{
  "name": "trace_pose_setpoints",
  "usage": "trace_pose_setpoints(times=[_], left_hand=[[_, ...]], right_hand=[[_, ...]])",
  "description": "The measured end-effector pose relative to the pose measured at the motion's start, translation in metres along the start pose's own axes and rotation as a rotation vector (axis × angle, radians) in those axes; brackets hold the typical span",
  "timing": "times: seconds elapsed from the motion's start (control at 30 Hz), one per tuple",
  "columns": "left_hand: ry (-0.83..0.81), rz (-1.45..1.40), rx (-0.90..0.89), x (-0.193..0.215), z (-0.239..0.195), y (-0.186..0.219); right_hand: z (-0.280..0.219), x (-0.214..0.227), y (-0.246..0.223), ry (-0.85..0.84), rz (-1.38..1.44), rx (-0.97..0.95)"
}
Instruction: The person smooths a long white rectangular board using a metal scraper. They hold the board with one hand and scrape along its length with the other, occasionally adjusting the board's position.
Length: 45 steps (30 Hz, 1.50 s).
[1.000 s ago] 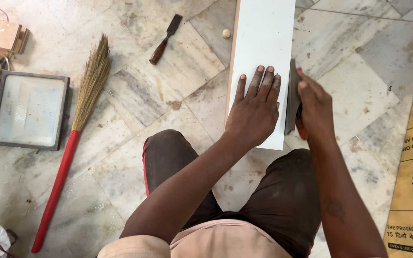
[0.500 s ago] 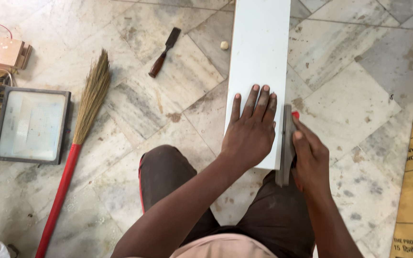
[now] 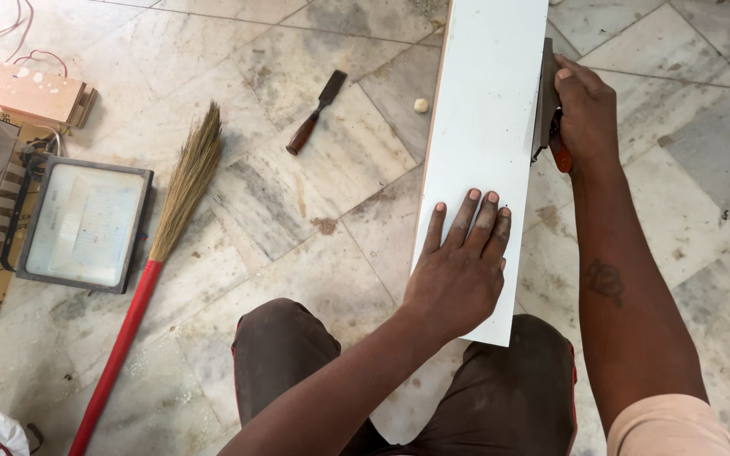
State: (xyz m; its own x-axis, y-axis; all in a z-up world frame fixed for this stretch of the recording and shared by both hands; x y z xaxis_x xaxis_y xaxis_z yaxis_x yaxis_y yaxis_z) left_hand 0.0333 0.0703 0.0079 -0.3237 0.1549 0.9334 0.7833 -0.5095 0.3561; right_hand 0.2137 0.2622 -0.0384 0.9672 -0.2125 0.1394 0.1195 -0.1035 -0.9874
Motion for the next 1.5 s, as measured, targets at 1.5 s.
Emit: trace_pose_setpoints(times=[1.5], left_hand=[[-0.382,-0.938,0.727,-0.011,-0.218,-0.06]], right_hand=[[-0.38,0.008,0.074,0.051,0.201,-0.43]])
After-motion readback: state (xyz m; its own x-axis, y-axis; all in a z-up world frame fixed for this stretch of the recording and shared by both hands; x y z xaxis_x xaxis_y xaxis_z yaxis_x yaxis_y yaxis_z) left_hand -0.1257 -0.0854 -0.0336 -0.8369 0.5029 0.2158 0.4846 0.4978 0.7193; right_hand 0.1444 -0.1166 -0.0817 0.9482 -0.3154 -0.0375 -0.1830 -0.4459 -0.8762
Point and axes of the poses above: each hand's wrist, its own z-axis towards the middle knuckle, its own x-axis out of the back of the hand, y = z × x, the point moved 8 cm from there along z, towards the middle knuckle, and after that the axes turned 4 degrees about -z, right-handed, at the moved point
